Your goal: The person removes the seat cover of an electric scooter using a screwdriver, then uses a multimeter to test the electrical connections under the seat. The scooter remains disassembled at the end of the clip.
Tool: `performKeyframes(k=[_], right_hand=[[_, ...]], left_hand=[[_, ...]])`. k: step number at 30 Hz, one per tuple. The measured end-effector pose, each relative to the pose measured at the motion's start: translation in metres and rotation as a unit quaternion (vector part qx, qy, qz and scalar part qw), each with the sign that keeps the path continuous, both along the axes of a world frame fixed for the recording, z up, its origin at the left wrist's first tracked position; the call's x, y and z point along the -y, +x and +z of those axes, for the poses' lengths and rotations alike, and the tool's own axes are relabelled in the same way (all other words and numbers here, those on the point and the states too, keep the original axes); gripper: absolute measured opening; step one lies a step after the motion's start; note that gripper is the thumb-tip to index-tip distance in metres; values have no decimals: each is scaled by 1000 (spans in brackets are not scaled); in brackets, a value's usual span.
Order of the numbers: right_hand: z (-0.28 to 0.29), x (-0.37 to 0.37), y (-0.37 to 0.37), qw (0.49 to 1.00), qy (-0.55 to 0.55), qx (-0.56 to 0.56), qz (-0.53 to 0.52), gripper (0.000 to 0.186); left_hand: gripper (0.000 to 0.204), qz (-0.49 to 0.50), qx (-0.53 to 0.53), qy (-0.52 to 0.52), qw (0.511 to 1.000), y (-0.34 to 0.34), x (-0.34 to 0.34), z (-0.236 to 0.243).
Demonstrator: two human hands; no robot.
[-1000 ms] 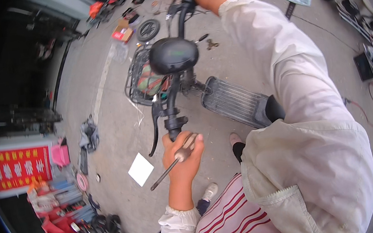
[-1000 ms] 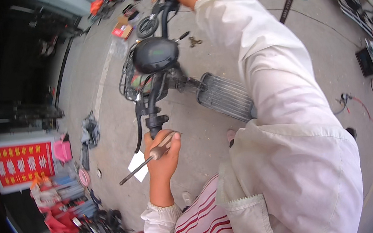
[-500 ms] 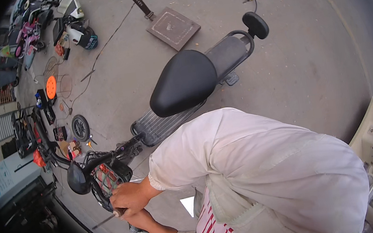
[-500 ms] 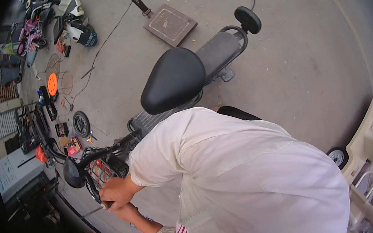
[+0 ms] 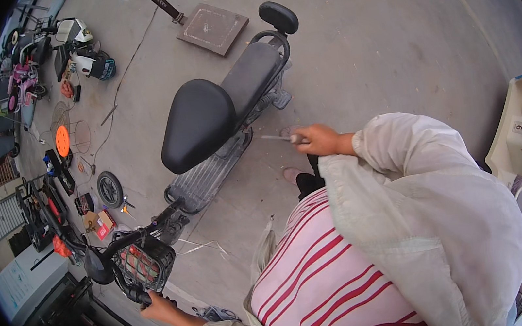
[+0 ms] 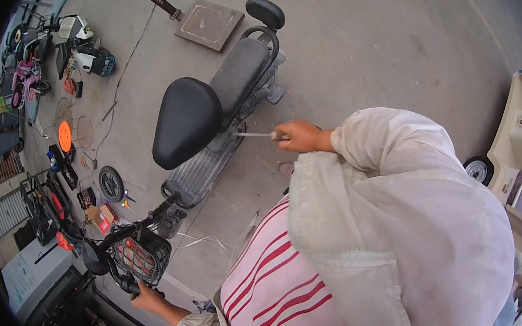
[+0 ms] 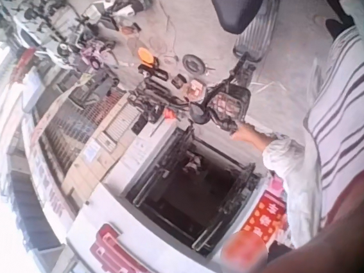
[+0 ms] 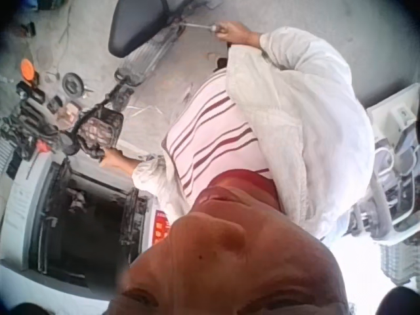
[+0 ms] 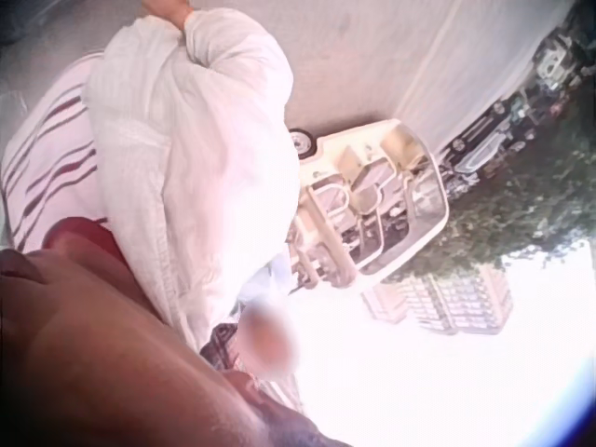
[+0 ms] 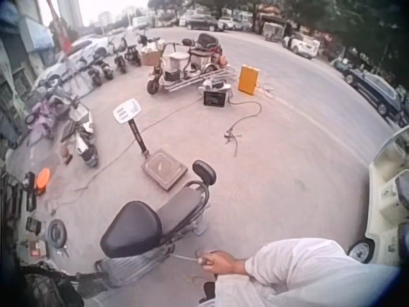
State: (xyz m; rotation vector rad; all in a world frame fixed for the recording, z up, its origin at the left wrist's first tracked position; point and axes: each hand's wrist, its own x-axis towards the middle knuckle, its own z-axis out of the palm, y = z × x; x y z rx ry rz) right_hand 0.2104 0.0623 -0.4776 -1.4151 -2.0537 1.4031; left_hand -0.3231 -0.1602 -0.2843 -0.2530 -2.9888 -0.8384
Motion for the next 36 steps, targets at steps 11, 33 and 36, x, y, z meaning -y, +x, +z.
performKeyframes(k=[11,33,36], right_hand=[[-79,118,334,887,-43,226,-400,32],[-129,0,281,954,-108,138,-241,35],[-121,-2,290,961,-90,161,-209,37]], left_hand=[[35,-75,49,-130,987,-31,-64,-23],[51,-34,-7,-135,990,-1,-69,-31],[53,-27,5,-142,989,17,-75,-38]])
